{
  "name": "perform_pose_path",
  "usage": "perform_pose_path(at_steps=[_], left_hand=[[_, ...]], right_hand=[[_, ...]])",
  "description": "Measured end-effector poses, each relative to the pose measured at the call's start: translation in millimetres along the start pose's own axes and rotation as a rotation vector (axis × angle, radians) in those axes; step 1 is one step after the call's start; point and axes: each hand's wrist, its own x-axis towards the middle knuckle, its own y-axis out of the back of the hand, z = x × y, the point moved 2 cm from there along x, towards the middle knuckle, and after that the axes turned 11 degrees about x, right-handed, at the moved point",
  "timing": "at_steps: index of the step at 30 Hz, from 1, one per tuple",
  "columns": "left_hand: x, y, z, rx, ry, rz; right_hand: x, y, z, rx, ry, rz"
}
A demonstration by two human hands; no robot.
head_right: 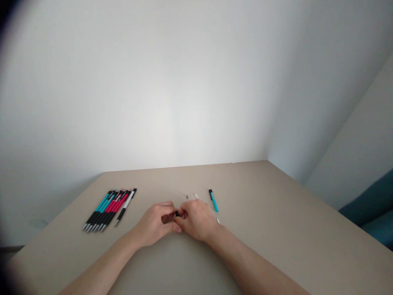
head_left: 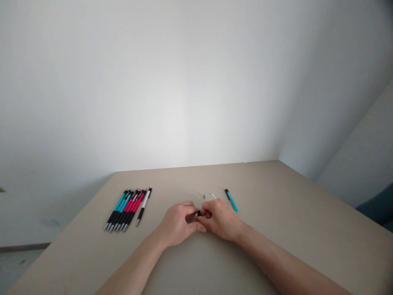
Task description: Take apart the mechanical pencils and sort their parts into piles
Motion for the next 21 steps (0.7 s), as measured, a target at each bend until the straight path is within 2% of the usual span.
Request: perform_pose_path(at_steps=[6, 10, 14, 18, 21], left_hand=[[-0.3, -0.9, -4.0, 0.02, -0.015, 0.0], [-0.4, 2.3, -4.7, -0.071, -0.074, 0.02], [2.1, 2.8, -4.7, -0.183, -0.045, 0.1], [2.6, 4.3, -3.7, -0.22, -0.039, 0.216], [1.1, 5.7, -4.4, -0.269, -0.027, 0.213]], right_hand=[[1.8, -1.0, 0.0, -0.026, 0.009, -0.01], [0.3, -1.2, -0.5, -0.079, 0.036, -0.005], [-5.8, 1.7, -7.7, -0.166, 0.187, 0.067], [-10.3, 9.0, -15.2, -0.115, 0.254, 0.209], [-10.7, 12.4, -17.2, -0.063, 0.281, 0.241]])
